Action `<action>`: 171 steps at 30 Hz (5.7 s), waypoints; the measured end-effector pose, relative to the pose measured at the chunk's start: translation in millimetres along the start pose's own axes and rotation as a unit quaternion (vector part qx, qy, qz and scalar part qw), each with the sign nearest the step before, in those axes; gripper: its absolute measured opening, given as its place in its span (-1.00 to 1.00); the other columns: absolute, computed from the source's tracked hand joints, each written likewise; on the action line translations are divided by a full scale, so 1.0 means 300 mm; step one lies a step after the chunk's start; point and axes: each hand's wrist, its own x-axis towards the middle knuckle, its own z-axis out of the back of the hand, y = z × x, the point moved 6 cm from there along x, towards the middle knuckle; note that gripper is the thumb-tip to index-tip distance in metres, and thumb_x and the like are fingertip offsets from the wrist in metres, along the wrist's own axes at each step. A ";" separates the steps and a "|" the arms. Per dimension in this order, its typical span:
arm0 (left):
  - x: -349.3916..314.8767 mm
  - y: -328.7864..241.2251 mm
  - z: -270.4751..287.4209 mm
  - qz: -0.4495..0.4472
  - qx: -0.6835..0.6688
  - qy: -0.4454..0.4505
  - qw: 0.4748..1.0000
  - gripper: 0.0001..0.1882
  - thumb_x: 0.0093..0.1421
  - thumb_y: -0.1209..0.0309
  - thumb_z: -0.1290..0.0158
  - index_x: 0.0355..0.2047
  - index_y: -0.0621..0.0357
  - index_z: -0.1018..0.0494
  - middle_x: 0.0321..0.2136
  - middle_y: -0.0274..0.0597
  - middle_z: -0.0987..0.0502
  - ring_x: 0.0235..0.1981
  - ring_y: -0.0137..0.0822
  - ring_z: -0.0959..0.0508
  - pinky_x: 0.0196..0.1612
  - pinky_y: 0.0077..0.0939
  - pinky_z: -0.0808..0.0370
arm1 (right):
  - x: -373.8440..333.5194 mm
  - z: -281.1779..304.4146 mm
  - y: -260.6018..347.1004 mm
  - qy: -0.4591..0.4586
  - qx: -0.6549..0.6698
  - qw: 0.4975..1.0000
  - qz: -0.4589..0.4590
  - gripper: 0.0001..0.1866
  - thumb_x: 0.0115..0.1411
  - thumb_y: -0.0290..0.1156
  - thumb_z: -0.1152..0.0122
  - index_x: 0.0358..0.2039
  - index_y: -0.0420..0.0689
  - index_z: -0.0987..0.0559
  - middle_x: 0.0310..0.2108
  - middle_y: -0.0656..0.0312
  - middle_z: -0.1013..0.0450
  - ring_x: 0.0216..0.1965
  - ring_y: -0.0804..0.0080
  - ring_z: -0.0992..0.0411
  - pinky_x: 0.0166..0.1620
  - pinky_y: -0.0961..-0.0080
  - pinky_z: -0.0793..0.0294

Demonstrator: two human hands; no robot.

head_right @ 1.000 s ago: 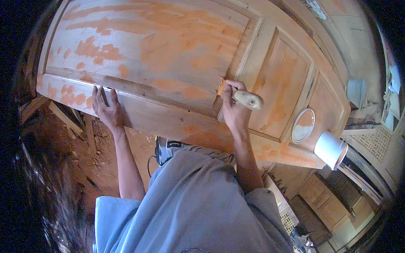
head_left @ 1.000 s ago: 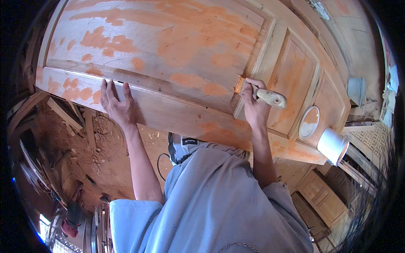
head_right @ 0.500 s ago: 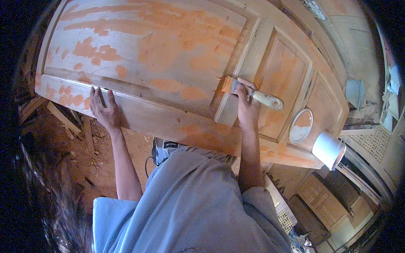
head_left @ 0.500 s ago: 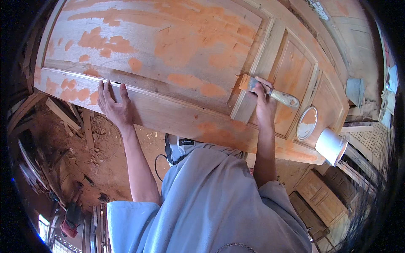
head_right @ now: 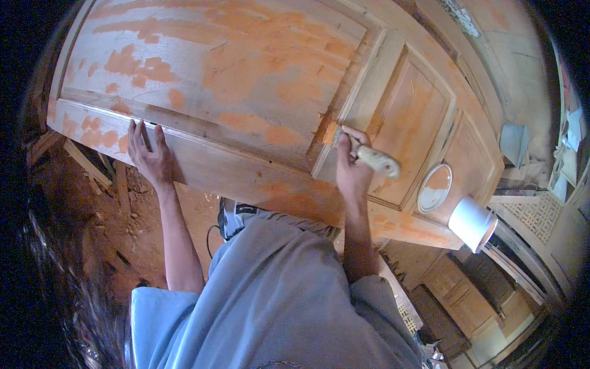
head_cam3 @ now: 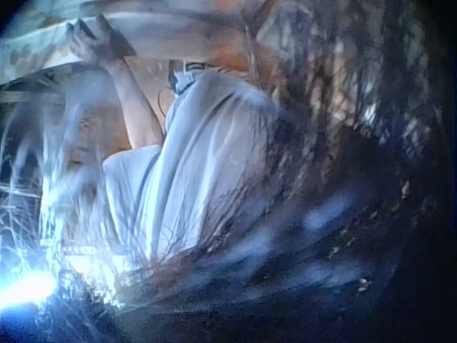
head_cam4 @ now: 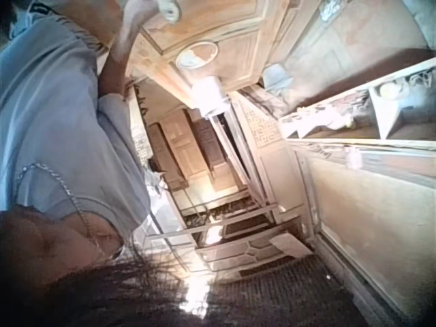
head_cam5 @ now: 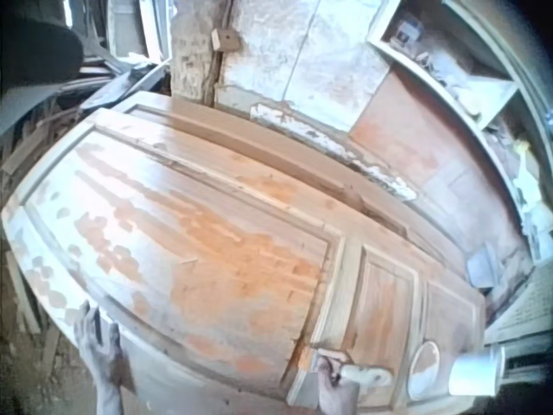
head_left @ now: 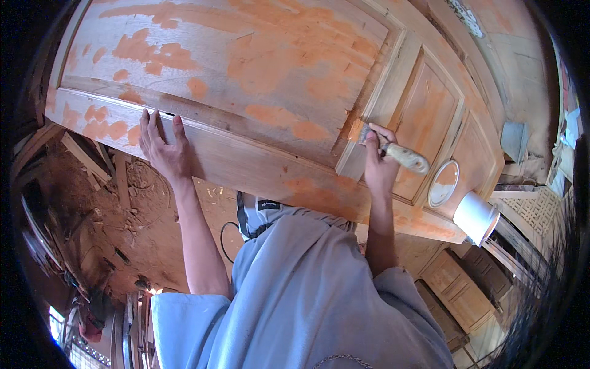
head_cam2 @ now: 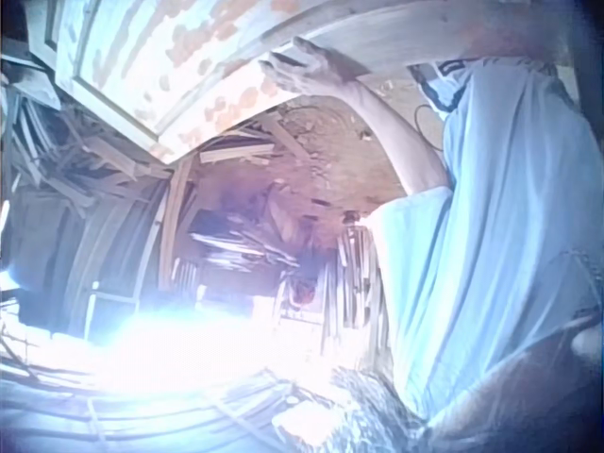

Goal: The person applies wood putty to a wooden door with a brush and a putty knife. They dip the brush into a bucket of filler and spread it onto the door surface, then they use a metal putty knife to scrape the excess filler and smooth it over the wood panels.

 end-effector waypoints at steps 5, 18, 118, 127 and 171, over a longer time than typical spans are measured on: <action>0.000 0.018 -0.005 0.032 -0.021 0.018 0.999 -0.43 0.18 -0.01 -0.09 0.07 0.11 -0.43 0.21 -0.12 -0.35 0.25 -0.10 -0.28 0.33 -0.13 -0.06 | -0.001 -0.081 0.092 0.014 -0.253 0.960 0.117 -0.71 0.16 -0.54 -0.22 -0.09 -0.24 -0.47 -0.32 0.09 -0.51 -0.36 0.33 -0.52 -0.30 0.48 -0.51; -0.004 -0.013 -0.013 0.028 -0.036 0.013 0.999 -0.45 0.20 0.00 -0.09 0.02 0.16 -0.46 0.18 -0.08 -0.37 0.23 -0.09 -0.31 0.30 -0.14 -0.10 | -0.016 -0.285 0.200 0.082 -0.476 0.872 0.081 -0.66 0.09 -0.43 -0.29 -0.13 -0.24 -0.45 -0.32 -0.17 -0.44 -0.35 -0.11 -0.54 -0.33 0.14 -0.59; 0.351 0.643 -0.107 0.352 0.154 0.005 0.923 0.11 0.05 -0.50 0.26 0.33 0.16 0.00 0.30 0.38 0.04 0.29 0.36 -0.06 0.28 0.15 -0.09 | 0.013 -0.064 0.082 0.048 -0.162 0.984 0.055 -0.87 0.32 -0.45 -0.07 -0.19 -0.22 -0.52 -0.47 0.35 -0.43 -0.48 0.69 -0.32 -0.42 0.69 -0.33; 0.327 0.588 -0.086 0.360 0.148 0.000 0.921 0.14 0.05 -0.51 0.28 0.33 0.21 0.02 0.30 0.40 0.04 0.31 0.37 -0.02 0.29 0.18 -0.05 | -0.017 -0.112 0.093 0.023 -0.206 0.971 0.119 -0.81 0.08 -0.64 -0.21 -0.27 -0.18 -0.49 -0.40 0.08 -0.50 -0.37 0.26 -0.52 -0.27 0.39 -0.49; 0.325 0.476 -0.040 0.388 0.160 0.024 0.907 0.08 0.14 -0.43 0.31 0.31 0.31 0.07 0.29 0.36 0.06 0.27 0.32 -0.12 0.27 0.09 -0.15 | 0.041 -0.118 0.148 0.003 -0.134 0.988 0.081 -0.89 0.34 -0.46 -0.03 -0.30 -0.22 -0.46 -0.52 0.38 -0.36 -0.50 0.72 -0.29 -0.46 0.68 -0.27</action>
